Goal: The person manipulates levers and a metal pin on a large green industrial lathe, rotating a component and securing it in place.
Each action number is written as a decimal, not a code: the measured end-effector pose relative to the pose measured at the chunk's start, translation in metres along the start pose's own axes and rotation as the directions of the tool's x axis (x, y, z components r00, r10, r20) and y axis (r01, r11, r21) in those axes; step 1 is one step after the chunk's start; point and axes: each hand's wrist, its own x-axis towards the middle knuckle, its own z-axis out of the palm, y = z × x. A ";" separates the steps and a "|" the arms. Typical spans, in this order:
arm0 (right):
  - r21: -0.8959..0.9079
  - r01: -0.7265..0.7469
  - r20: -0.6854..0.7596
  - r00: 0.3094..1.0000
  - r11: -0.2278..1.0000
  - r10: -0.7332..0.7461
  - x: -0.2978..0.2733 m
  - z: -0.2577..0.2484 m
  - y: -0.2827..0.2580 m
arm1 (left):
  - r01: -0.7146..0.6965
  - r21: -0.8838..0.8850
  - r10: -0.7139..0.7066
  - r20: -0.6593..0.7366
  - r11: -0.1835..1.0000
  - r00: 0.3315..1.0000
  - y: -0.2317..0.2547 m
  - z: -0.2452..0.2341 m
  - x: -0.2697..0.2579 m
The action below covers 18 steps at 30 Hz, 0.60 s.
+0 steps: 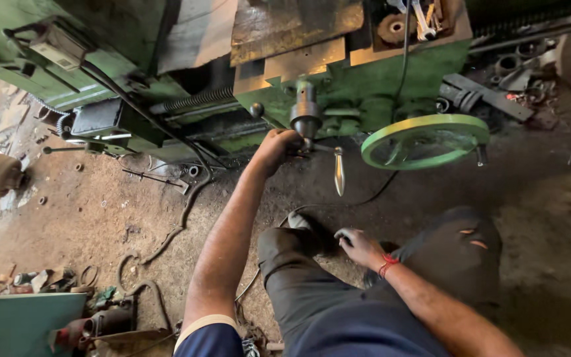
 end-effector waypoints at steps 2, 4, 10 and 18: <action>-0.005 0.032 -0.015 0.999 0.999 -0.032 0.004 0.001 0.000 | 0.018 -0.118 -0.013 0.038 0.993 0.999 -0.002 0.003 0.001; -0.011 0.050 -0.034 0.998 0.999 -0.051 0.002 0.006 0.004 | 0.035 -0.206 -0.020 0.072 0.978 0.997 -0.005 0.000 0.002; 0.045 0.070 -0.012 0.997 0.997 -0.070 0.008 0.016 0.021 | 0.023 -0.301 0.006 0.096 0.953 0.995 -0.015 -0.002 0.006; -0.033 0.004 0.025 1.000 0.999 -0.003 0.009 0.016 0.024 | 0.030 -0.326 0.026 0.166 0.945 0.986 -0.019 -0.002 0.004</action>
